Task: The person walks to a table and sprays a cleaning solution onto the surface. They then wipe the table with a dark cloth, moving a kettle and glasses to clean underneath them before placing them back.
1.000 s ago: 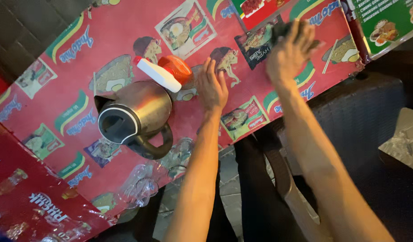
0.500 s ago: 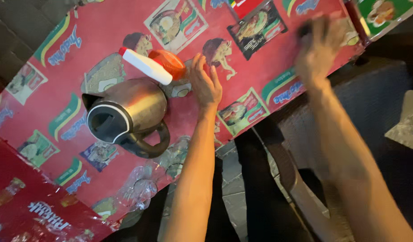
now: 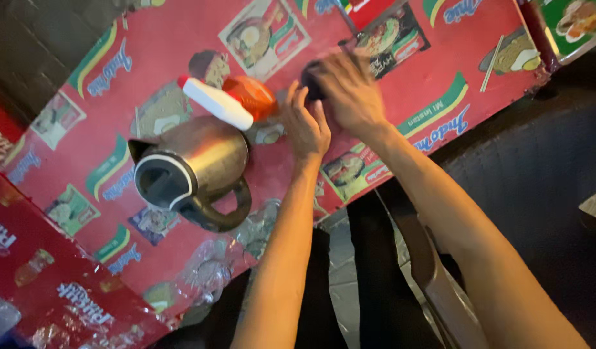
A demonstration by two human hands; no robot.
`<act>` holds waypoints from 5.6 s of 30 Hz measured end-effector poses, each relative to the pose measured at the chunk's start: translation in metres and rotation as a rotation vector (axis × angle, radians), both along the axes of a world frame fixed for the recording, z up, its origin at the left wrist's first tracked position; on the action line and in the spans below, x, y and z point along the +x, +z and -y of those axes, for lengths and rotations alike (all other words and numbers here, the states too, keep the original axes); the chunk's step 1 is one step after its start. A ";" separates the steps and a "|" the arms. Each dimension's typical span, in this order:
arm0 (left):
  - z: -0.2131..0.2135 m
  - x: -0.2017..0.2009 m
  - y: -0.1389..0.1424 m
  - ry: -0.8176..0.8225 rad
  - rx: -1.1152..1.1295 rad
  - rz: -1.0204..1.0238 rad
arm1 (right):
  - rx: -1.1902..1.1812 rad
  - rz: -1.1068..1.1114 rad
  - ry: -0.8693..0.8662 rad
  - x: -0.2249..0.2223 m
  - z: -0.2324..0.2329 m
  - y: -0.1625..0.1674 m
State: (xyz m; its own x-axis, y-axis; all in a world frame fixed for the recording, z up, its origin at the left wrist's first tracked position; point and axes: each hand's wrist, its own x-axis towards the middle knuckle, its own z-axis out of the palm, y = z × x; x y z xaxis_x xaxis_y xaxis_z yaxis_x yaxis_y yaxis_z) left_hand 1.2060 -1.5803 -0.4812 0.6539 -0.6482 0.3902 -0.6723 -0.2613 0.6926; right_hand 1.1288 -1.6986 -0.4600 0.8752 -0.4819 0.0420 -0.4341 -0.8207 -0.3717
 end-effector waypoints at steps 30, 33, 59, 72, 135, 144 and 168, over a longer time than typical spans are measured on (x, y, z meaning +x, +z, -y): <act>0.033 0.012 0.000 0.064 0.379 0.151 | -0.301 -0.006 -0.726 -0.117 0.104 -0.019; 0.033 0.012 0.000 0.056 0.372 0.159 | -0.182 0.022 -0.810 -0.082 0.097 -0.020; 0.060 0.010 0.042 0.086 0.251 0.051 | -0.026 0.620 -0.512 0.025 0.111 0.067; 0.057 0.013 0.034 0.066 0.273 0.113 | -0.066 0.061 -0.667 -0.049 0.190 0.065; 0.030 -0.002 -0.004 0.038 0.198 0.149 | -0.064 0.447 -0.674 -0.097 0.063 0.002; 0.043 0.001 0.009 0.034 0.176 0.179 | -0.082 0.505 -0.628 -0.105 0.077 -0.020; 0.043 -0.009 -0.001 0.154 0.132 0.413 | -0.189 0.512 -0.438 -0.121 0.067 -0.011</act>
